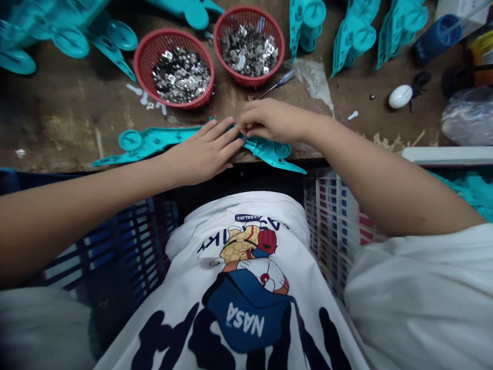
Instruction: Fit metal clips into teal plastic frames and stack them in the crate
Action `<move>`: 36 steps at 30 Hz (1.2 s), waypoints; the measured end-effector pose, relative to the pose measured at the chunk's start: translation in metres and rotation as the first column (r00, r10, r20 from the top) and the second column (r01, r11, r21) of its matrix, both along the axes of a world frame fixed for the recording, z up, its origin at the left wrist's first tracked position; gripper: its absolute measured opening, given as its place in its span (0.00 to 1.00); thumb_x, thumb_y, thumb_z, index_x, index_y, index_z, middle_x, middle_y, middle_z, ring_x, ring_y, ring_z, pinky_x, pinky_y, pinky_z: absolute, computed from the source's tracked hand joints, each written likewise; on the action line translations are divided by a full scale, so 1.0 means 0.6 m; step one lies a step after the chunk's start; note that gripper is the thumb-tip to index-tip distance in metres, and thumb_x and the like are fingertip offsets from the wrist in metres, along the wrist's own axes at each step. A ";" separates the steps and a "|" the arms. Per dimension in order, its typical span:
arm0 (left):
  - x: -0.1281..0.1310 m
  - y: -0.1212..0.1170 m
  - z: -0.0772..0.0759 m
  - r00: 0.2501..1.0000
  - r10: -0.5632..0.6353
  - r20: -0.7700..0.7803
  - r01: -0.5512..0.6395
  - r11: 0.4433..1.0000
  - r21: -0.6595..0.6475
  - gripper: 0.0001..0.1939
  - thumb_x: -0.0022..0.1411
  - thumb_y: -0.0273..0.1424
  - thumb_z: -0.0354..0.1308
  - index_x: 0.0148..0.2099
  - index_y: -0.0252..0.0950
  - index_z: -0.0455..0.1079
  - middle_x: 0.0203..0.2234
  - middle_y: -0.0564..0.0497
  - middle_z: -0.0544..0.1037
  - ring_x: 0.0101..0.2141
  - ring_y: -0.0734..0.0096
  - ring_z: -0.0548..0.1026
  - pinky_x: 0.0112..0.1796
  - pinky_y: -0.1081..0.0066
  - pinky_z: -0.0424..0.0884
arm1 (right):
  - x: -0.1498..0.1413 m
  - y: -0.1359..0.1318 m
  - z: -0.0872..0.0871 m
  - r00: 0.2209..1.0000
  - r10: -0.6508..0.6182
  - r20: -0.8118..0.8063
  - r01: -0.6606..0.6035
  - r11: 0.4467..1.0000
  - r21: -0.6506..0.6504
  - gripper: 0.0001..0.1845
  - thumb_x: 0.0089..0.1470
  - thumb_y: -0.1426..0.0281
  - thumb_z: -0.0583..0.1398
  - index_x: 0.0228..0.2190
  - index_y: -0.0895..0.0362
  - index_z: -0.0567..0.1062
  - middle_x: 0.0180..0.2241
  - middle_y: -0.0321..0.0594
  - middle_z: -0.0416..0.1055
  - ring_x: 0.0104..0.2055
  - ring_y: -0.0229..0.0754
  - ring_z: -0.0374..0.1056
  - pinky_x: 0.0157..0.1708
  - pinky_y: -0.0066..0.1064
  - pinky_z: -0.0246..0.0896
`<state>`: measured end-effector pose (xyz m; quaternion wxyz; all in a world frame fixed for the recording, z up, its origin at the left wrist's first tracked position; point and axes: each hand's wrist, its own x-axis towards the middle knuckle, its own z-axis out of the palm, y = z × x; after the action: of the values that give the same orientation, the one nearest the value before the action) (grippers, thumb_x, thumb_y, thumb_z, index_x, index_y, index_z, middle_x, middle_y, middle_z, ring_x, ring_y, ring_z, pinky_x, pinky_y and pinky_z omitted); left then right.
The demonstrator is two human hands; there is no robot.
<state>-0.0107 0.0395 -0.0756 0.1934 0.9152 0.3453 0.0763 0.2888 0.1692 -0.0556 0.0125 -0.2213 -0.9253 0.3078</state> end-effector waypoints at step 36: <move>-0.002 -0.001 -0.016 1.000 -0.024 0.009 0.024 0.999 0.028 0.40 0.86 0.31 0.60 0.94 0.33 0.63 0.94 0.26 0.60 0.94 0.21 0.54 0.87 0.15 0.55 | 0.016 -0.035 -0.020 0.996 -0.083 -0.014 0.085 0.989 0.120 0.21 0.91 0.58 0.59 0.63 0.48 0.91 0.61 0.50 0.89 0.63 0.58 0.85 0.66 0.50 0.80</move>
<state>-0.0121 0.0387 -0.0852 0.1831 0.9215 0.3323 0.0829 0.2982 0.1480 -0.0674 0.0431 -0.2575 -0.9319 0.2516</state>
